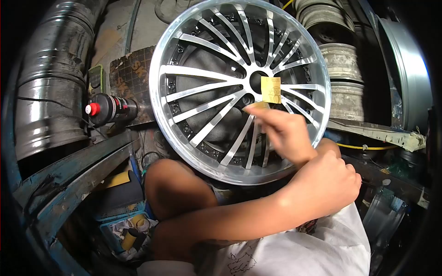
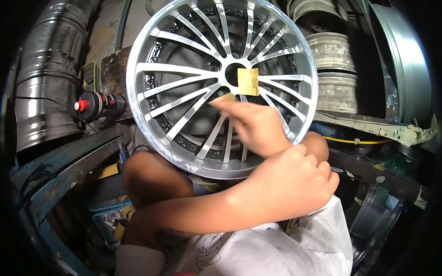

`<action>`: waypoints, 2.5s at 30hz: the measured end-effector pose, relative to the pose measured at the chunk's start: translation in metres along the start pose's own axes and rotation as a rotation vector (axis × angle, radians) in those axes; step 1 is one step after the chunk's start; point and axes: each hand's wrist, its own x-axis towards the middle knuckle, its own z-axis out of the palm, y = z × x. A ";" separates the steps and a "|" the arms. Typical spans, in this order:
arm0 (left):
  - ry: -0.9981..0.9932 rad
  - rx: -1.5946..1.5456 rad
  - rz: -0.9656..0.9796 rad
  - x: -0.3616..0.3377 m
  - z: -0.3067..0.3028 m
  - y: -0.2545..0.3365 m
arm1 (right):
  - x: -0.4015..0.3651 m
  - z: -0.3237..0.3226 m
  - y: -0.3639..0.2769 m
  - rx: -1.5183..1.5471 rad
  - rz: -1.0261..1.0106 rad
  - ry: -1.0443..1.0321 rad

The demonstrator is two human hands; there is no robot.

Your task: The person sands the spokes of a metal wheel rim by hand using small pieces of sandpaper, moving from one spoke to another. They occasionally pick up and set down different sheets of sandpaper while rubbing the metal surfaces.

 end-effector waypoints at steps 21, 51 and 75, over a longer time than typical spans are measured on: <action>-0.074 0.031 -0.022 -0.008 0.010 -0.009 | -0.011 0.046 0.002 1.447 0.371 -0.156; -0.088 -0.031 -0.012 0.012 0.002 0.000 | 0.036 0.072 -0.032 -0.291 -0.020 -0.002; -0.159 -0.088 0.015 0.013 0.003 0.007 | 0.033 0.076 -0.028 -0.298 0.100 0.069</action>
